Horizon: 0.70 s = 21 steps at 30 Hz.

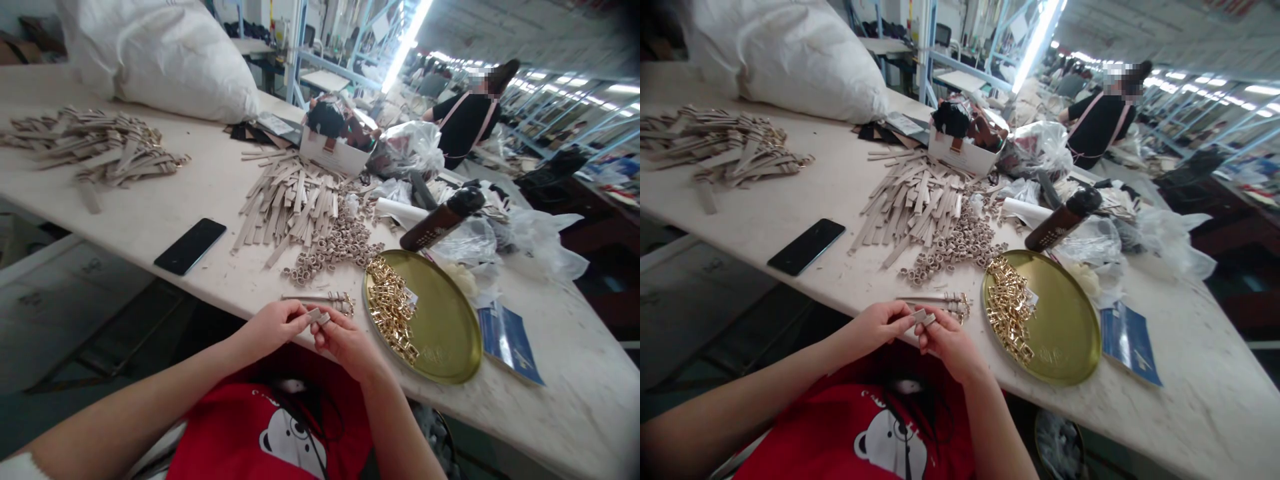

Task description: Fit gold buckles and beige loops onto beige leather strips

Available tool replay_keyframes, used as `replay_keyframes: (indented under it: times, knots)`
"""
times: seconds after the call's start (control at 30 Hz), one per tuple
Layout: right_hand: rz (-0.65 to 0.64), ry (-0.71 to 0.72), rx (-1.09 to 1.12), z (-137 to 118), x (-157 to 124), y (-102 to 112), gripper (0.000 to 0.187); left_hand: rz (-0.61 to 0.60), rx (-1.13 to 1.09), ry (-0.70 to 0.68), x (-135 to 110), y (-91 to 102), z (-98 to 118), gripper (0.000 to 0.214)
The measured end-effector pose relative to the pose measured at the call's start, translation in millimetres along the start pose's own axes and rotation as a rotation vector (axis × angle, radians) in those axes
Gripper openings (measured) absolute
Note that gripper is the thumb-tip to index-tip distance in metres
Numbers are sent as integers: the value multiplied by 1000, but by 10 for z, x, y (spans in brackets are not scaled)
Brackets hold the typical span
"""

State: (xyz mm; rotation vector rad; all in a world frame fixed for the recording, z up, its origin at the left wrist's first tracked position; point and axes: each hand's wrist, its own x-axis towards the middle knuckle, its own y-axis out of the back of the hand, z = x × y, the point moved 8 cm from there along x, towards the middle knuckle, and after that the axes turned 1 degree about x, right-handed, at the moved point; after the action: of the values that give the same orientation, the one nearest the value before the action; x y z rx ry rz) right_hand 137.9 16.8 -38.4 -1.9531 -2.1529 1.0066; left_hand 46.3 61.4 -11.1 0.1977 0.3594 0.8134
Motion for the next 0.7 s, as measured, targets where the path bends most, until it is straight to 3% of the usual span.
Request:
replay_keyframes:
  times: [0.13,0.23,0.37,0.43,0.53,0.7]
  knots:
    - [-21,-16,-89,44,-72,15,29,2,163,-102,-83,-3,117,31]
    - [-97,-54,-193,117,-130,12,31,-166,143,-109,-128,-95,112,32]
    - [-208,-125,-226,215,-200,-2,36,-384,-30,62,-185,-244,-59,37]
    - [-177,-141,-192,249,-191,33,33,-375,-64,97,-180,-262,-111,38]
    - [-42,-98,-182,270,-144,118,24,-273,55,35,-134,-225,-115,37]
    - [132,86,-349,198,-161,141,35,-145,222,-17,-79,-166,-121,36]
